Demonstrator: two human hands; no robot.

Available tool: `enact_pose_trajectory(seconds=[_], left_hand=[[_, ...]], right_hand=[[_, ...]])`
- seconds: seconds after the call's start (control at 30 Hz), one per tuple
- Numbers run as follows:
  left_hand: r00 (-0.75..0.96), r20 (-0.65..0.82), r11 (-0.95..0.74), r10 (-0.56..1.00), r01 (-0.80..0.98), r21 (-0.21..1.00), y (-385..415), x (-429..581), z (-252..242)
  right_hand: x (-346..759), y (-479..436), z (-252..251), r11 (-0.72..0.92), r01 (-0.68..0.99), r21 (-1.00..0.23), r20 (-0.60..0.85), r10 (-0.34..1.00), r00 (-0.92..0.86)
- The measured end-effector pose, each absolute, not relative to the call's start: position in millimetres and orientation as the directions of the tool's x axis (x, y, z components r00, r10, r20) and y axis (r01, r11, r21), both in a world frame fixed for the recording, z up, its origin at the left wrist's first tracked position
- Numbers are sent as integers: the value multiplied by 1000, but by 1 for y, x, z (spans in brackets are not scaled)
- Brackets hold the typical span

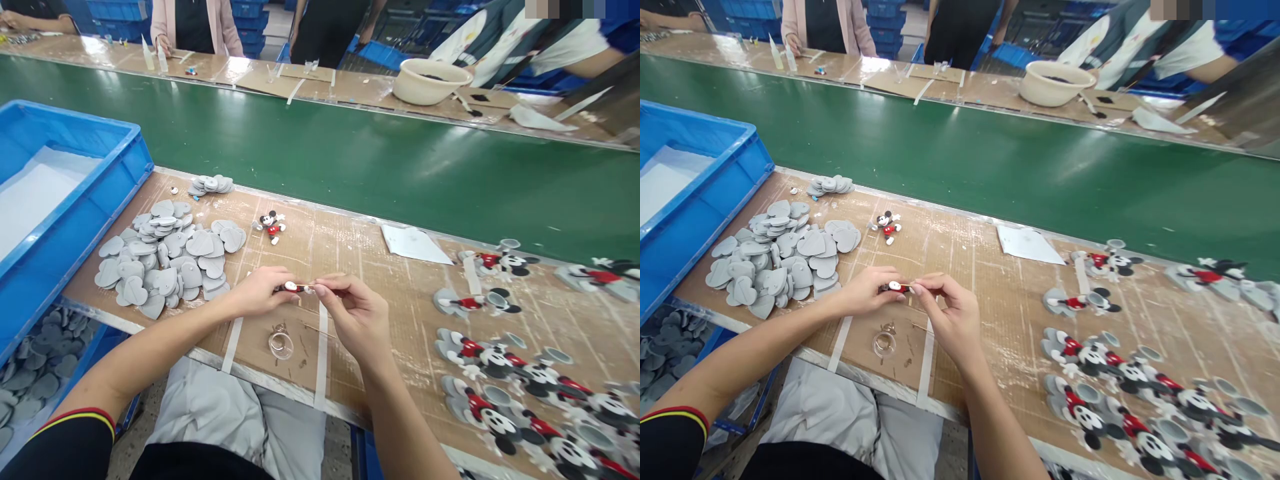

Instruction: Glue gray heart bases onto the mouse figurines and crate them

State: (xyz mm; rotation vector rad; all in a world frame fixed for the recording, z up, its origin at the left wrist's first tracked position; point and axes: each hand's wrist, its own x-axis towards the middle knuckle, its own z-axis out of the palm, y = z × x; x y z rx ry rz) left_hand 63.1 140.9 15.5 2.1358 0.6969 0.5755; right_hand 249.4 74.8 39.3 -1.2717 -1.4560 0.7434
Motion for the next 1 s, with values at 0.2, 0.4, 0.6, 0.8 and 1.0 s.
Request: enact_pose_trajectory(seconds=[0.2, 0.4, 0.6, 0.8, 1.0], left_hand=[[745, 157, -522, 648, 284, 805, 141, 63, 15], [745, 175, -536, 643, 275, 798, 141, 63, 14], [744, 157, -523, 650, 288, 803, 141, 63, 14], [743, 163, -502, 649, 257, 826, 141, 63, 14], [724, 176, -474, 667, 230, 850, 142, 63, 12]], right_hand=[[250, 74, 39, 250, 342, -906, 293, 953, 80], [250, 74, 39, 260, 341, -903, 302, 950, 75], [252, 74, 38, 246, 371, -895, 299, 950, 91], [264, 70, 54, 266, 369, -891, 268, 962, -47], [262, 69, 69, 308, 300, -903, 114, 845, -523]])
